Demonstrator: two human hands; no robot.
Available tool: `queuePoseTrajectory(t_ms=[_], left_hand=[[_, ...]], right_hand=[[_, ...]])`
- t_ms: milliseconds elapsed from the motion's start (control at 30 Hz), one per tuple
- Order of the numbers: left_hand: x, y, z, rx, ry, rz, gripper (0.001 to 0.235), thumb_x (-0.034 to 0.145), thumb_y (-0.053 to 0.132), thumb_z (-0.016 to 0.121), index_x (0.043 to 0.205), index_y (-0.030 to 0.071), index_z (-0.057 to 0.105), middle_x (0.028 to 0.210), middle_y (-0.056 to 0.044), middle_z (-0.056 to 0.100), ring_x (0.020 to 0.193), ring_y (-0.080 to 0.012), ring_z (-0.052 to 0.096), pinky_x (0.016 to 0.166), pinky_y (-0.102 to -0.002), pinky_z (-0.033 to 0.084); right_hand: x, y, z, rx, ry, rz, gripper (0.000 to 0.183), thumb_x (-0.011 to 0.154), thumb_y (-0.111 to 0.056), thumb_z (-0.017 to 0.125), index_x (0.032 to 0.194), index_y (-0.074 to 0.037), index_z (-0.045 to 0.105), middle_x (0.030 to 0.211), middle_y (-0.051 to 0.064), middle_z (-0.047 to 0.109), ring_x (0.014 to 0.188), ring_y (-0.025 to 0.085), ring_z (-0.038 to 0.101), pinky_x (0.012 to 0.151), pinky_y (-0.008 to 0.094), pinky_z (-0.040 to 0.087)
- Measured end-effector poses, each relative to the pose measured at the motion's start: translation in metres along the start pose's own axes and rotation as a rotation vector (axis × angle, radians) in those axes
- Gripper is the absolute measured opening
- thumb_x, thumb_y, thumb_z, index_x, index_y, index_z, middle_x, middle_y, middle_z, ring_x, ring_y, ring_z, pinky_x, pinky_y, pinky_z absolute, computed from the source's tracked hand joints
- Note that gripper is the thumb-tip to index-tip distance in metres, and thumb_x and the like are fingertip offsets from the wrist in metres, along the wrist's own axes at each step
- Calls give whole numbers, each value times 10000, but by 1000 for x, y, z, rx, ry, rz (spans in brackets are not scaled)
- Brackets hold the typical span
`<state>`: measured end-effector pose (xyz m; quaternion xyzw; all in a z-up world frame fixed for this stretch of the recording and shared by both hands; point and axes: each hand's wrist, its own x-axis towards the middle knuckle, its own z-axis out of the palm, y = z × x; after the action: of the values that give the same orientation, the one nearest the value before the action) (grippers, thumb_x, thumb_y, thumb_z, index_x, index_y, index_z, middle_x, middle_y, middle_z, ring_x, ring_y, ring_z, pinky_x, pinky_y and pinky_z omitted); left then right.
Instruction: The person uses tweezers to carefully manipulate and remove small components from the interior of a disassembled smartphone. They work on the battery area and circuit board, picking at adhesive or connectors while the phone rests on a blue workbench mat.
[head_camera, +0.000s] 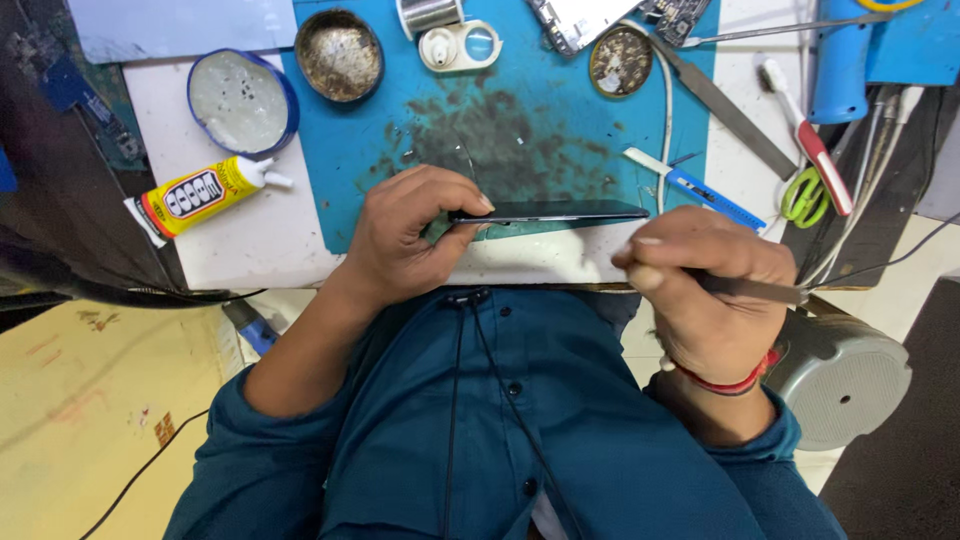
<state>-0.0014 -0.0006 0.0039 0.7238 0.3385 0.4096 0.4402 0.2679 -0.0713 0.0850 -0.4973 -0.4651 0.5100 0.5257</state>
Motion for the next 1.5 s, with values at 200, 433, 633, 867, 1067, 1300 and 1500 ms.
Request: queuePoseTrajectory(t_ms=[200,433,633,867,1067,1300,1500], left_hand=[[-1,-1,0,-5,8,13,294,830,-79,795,1052,57,658,1053,-99,724,973,-261,727,859,-358,571],[-2,-2,-2,-6,3,26,295,852,-69,800,1076,56,655,1062,-99,719,992,-258,726,862,-357,570],[-2,-3,-1,9,0,45,288,880,-49,805,1095,61,649,1068,-95,718,1002,-257,726,872,-358,568],[-3,-3,-2,15,6,55,288,882,-45,803,1105,60,655,1073,-96,719,996,-257,723,862,-354,567],[-4,-4,-2,11,4,66,279,890,-34,796,1114,55,655,1084,-94,712,993,-256,715,858,-354,566],[-6,-4,-4,8,-10,48,251,899,-33,788,1102,48,664,1076,-77,711,965,-247,705,828,-350,559],[-5,-4,-4,24,-4,76,237,893,-16,787,1090,50,675,1088,-60,704,1009,-253,701,864,-363,554]], right_hand=[[30,-19,21,-731,-200,-210,183,939,64,795,1096,-26,769,1011,95,768,749,154,661,681,262,479],[50,-28,37,-921,-338,-355,212,916,56,783,1094,-53,749,1042,89,750,799,215,678,720,305,497],[49,-24,39,-998,-311,-375,182,857,54,801,1000,-45,746,956,87,738,807,245,655,713,346,487],[50,-16,34,-921,-345,-351,263,917,6,865,1117,-44,702,944,70,744,709,154,659,639,273,471],[52,-14,36,-910,-370,-308,419,910,-2,876,1203,0,576,989,89,761,768,136,698,637,227,512],[57,-26,49,-1034,-415,-335,404,851,-11,887,1131,-3,597,915,85,755,693,160,653,614,272,502],[64,-37,57,-1104,-473,-359,371,845,-47,878,1099,-10,609,851,65,743,645,164,625,576,290,480]])
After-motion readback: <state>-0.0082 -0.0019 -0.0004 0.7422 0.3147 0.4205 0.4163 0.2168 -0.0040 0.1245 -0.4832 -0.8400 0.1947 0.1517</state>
